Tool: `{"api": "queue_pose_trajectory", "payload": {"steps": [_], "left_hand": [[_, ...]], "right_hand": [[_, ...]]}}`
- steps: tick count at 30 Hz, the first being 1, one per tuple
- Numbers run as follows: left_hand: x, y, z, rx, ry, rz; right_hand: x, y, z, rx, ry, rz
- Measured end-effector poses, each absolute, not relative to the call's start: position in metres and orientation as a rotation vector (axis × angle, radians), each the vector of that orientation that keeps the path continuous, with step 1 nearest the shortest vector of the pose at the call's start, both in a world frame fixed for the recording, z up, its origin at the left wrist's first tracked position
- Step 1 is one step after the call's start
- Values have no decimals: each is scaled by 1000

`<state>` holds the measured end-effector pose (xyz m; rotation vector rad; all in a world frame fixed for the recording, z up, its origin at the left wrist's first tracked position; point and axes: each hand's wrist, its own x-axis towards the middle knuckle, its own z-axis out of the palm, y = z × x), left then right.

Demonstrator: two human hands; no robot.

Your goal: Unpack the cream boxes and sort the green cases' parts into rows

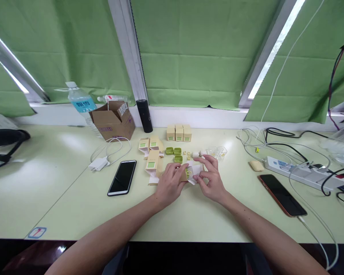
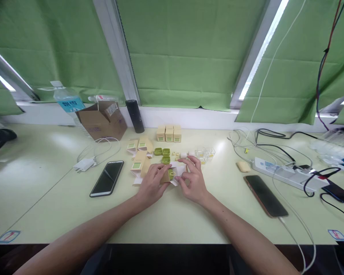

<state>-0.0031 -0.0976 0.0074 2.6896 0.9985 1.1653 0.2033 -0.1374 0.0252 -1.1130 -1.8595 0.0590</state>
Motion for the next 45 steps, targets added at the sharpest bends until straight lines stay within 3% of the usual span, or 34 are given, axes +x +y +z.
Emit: {"api": "queue_pose_trajectory", "payload": {"steps": [7, 16, 21, 28, 38, 45], "left_hand": [[-2, -100, 9, 3024, 948, 1291], [2, -102, 13, 3139, 973, 1298], [-7, -95, 19, 2912, 1214, 1228], [-12, -88, 20, 2454, 1290, 1310], [-2, -82, 17, 1180, 743, 1312], [-1, -90, 25, 989, 616, 1078]], "right_hand": [[197, -133, 14, -1305, -1787, 181], [194, -130, 16, -1211, -1542, 495], [204, -127, 24, -1079, -1186, 799], [223, -119, 30, -1130, -1182, 742], [209, -139, 36, -1387, -1970, 665], [208, -138, 35, -1192, -1823, 583]]}}
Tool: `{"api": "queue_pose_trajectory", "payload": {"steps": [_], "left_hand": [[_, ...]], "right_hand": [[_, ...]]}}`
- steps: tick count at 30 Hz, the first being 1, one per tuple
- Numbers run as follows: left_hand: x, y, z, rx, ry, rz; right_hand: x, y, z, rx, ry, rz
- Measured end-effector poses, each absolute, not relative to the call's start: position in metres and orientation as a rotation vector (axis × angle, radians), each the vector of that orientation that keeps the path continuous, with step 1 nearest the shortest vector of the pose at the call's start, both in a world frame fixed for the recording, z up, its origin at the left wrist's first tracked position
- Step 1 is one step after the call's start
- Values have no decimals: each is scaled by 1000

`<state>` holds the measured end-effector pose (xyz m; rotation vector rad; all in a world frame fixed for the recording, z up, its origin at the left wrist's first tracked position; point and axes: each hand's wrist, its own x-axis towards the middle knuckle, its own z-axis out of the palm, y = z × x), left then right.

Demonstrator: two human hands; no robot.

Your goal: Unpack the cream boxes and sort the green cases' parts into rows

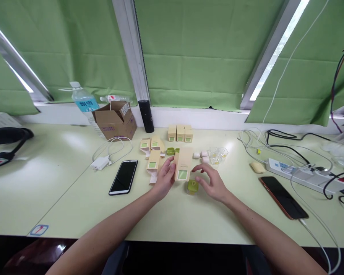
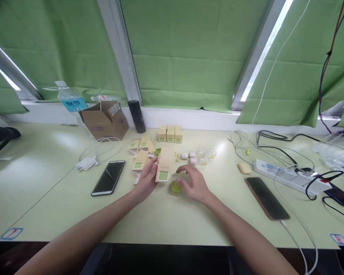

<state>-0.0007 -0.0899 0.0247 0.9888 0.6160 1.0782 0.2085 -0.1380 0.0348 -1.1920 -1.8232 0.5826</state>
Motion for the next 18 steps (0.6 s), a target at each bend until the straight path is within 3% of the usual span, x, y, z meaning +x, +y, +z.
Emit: {"api": "queue_pose_trajectory", "payload": {"steps": [7, 18], "left_hand": [[2, -105, 29, 1251, 601, 966], [0, -105, 28, 1312, 518, 1008]], "right_hand": [[209, -138, 33, -1009, -1643, 929], [202, -135, 28, -973, -1308, 1085]]}}
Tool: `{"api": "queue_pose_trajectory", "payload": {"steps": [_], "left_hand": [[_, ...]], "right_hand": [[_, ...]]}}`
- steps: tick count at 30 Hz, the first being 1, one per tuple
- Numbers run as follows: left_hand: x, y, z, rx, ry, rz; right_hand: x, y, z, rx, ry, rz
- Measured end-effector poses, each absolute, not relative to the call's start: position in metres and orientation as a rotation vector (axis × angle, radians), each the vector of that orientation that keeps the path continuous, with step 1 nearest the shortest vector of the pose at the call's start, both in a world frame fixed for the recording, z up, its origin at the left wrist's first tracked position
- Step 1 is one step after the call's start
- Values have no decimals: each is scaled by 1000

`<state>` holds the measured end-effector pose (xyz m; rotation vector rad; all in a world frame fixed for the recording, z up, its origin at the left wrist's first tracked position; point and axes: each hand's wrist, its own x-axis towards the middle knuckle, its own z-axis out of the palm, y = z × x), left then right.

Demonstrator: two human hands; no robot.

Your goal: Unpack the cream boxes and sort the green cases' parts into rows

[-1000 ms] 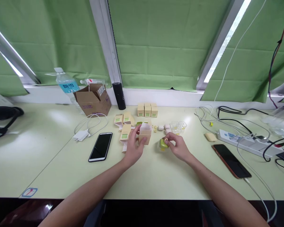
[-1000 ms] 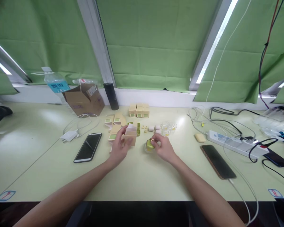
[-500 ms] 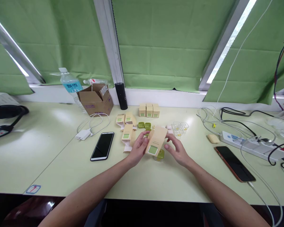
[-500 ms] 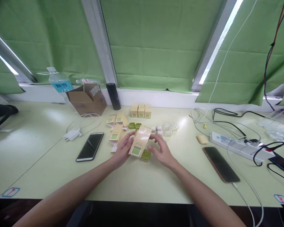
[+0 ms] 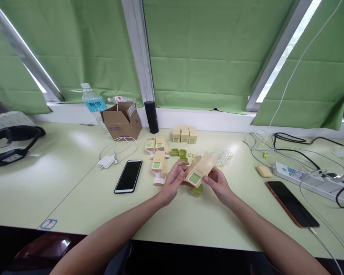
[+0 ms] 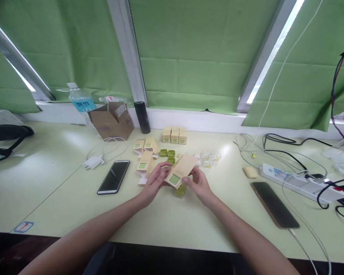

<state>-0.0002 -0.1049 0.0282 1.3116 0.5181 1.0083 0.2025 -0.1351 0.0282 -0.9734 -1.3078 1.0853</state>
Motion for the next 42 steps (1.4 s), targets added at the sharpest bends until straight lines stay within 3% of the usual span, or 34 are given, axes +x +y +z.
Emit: {"api": "queue_pose_trajectory", "payload": {"steps": [16, 42], "left_hand": [[3, -107, 21, 1610, 572, 1133], [2, -110, 18, 1716, 652, 1112]], "right_hand": [[197, -132, 35, -939, -1215, 1157], [187, -140, 22, -997, -1268, 973]]}}
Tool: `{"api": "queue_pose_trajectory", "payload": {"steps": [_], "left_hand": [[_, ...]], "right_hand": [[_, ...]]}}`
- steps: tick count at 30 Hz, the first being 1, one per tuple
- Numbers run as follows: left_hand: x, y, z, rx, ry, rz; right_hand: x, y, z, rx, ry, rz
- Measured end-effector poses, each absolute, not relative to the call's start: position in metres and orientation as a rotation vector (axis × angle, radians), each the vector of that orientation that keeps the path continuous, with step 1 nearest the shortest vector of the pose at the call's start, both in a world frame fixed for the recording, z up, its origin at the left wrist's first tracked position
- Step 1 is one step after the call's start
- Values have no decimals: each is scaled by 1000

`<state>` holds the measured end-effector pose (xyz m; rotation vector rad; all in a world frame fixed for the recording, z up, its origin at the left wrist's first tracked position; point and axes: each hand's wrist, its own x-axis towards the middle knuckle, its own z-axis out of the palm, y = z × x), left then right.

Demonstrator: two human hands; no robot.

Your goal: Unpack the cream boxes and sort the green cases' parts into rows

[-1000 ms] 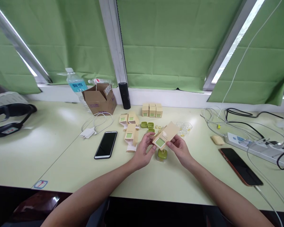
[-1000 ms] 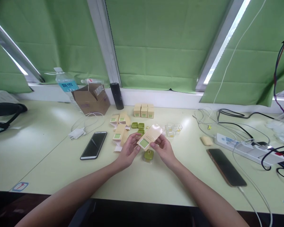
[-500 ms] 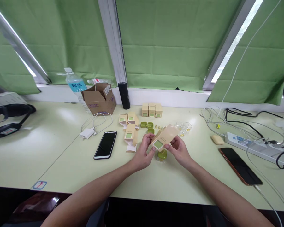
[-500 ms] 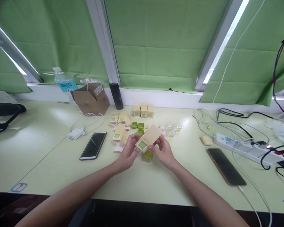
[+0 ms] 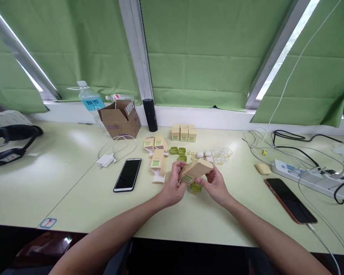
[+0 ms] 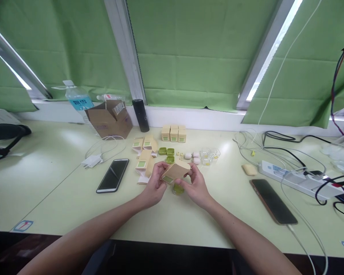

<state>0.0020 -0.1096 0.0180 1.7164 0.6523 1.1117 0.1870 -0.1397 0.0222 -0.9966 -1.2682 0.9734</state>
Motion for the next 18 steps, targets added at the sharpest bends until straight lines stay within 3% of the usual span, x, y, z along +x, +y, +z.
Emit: {"api": "queue_pose_trajectory", "payload": {"steps": [18], "left_hand": [[0, -106, 22, 2026, 694, 1286]], "right_hand": [[192, -136, 37, -904, -1090, 1247]]}}
